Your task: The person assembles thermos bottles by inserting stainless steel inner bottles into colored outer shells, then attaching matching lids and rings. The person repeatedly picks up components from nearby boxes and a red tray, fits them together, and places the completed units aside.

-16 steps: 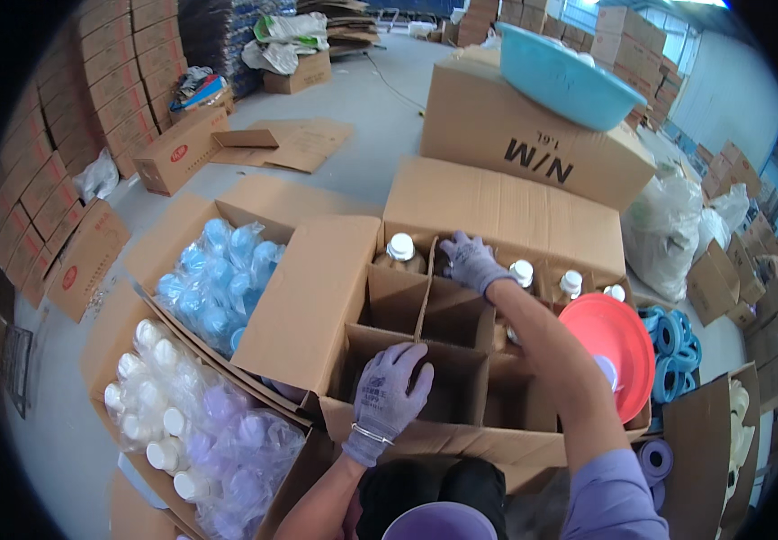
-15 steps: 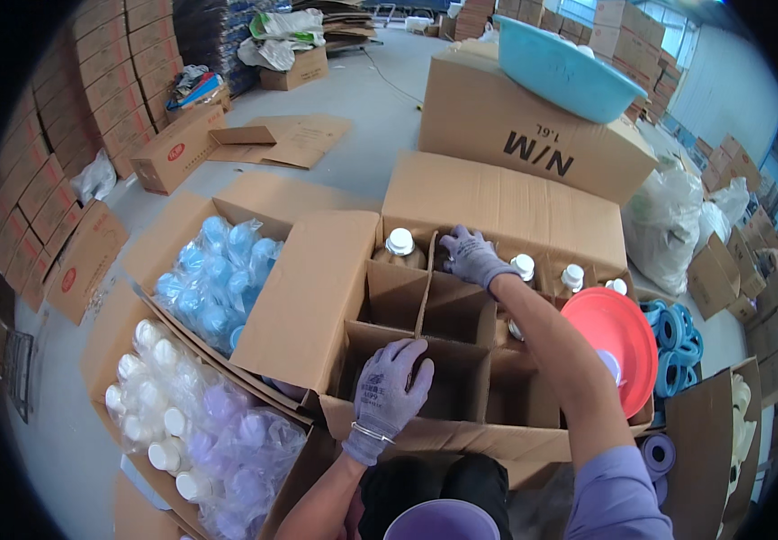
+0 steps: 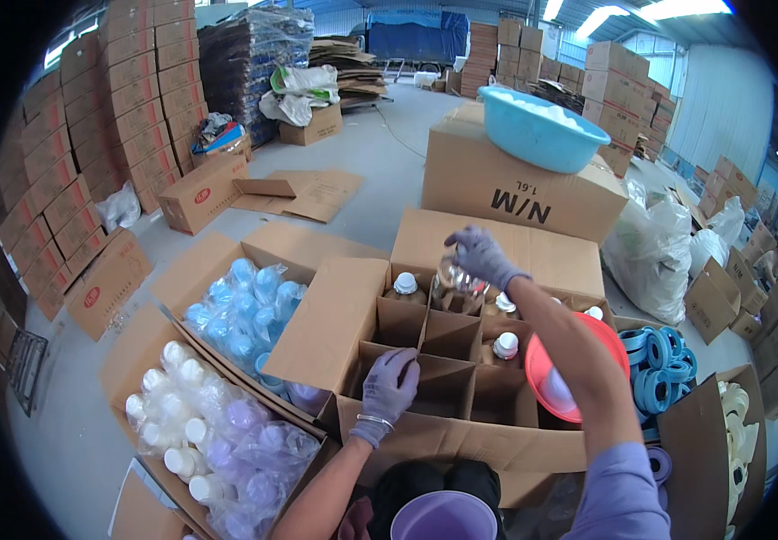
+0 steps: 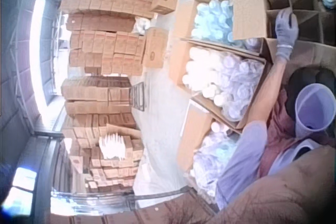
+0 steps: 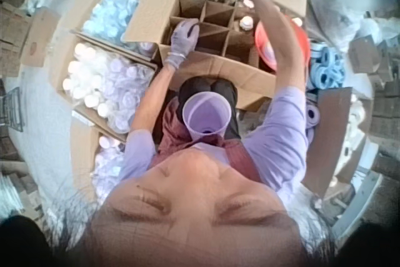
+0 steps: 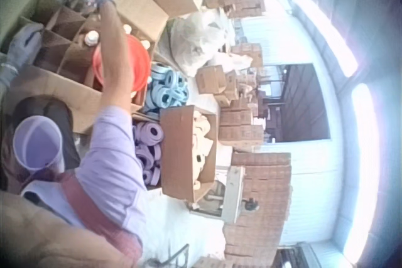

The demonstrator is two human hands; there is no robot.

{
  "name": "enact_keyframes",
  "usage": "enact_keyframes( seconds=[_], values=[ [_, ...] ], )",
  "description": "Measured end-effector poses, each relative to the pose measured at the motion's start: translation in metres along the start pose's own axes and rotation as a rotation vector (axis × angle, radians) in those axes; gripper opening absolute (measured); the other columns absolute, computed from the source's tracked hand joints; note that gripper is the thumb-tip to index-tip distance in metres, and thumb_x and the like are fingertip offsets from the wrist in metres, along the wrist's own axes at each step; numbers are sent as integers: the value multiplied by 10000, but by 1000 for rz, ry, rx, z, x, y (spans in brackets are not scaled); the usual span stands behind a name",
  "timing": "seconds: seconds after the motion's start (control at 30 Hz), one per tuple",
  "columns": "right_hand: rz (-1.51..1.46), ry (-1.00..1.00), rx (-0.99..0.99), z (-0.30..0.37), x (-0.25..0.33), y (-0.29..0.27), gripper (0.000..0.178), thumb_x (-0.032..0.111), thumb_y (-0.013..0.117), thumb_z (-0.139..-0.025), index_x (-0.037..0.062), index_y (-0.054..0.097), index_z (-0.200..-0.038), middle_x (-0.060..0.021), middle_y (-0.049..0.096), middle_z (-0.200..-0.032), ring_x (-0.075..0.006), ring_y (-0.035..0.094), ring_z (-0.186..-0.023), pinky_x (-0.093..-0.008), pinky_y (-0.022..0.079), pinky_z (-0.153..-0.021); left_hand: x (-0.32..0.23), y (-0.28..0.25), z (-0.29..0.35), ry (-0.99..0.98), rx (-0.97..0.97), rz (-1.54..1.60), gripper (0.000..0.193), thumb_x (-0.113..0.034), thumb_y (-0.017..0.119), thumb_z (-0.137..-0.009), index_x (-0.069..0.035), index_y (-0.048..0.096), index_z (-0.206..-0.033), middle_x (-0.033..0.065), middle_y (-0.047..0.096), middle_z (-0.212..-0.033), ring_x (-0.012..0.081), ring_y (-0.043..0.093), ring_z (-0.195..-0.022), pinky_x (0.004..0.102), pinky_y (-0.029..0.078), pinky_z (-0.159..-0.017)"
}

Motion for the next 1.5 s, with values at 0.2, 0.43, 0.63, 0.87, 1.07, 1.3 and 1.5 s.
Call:
enact_keyframes(
  seconds=[0.2, 0.43, 0.63, 0.87, 1.07, 1.3, 1.5],
  values=[
    [-41, -399, -510, 93, 93, -179, 275, 151, 691, -779, 111, 631, -1045, -120, 555, -1084, -351, 513, -1021, -442, 444, -905, -52, -6, -32, -773, 25, 1305, 647, -516, 588, -955, -91, 470, -1429, 152, 571, -1359, 334, 628, -1158, 458, 561, -932],
    [-317, -311, -654, 272, 171, -137, 475, 79, 727, -767, 48, 555, -1209, -187, 526, -1194, -372, 516, -1070, -457, 422, -938, -13, -49, -3, -338, 196, 1164, 709, -669, 466, -943, -94, 483, -1358, 92, 599, -1260, 237, 641, -1078, 412, 552, -916],
    [-956, -88, -224, 385, 177, -66, 564, 130, 581, -808, -20, 469, -1340, -220, 447, -1353, -349, 461, -1252, -421, 366, -1078, -105, -142, 27, -147, 370, 650, 780, -566, 602, -882, -2, 483, -1406, 101, 555, -1364, 211, 523, -1265, 356, 398, -1095],
    [-908, -54, -161, 567, 212, 26, 693, 259, 651, -873, -19, 386, -1449, -318, 332, -1479, -454, 368, -1375, -521, 305, -1138, -80, -174, 199, -398, 341, 401, 824, -349, 768, -798, -12, 401, -1454, 133, 492, -1426, 242, 476, -1324, 383, 369, -1130],
    [-1123, 30, -143, 474, 246, -14, 1028, 796, 451, -844, -65, 382, -1403, -266, 431, -1367, -397, 445, -1289, -426, 320, -1109, -70, -146, 294, -228, 530, -145, 465, -274, 674, -862, -67, 623, -1275, 157, 629, -1292, 294, 583, -1231, 408, 442, -1051],
    [-1063, -462, -111, 368, 254, -56, 835, 213, 881, -684, 2, 460, -1374, -185, 528, -1311, -354, 530, -1212, -402, 424, -1038, -43, -144, 263, 12, 452, -213, 489, -377, 655, -871, -102, 620, -1275, 143, 684, -1202, 340, 629, -1146, 467, 462, -1010],
    [-1026, -151, -172, 345, 247, -85, 764, 236, 849, -726, 0, 489, -1357, -188, 560, -1239, -342, 562, -1146, -403, 456, -1000, -36, -120, 257, -56, 412, -163, 479, -386, 646, -874, -97, 629, -1256, 148, 690, -1172, 345, 638, -1120, 468, 471, -994]
  ],
)
Point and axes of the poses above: each hand's wrist, its own z-axis away from the middle knuckle, its own y-axis out of the palm, x = y × z, the point moved 2 cm from there along -z, towards the middle knuckle
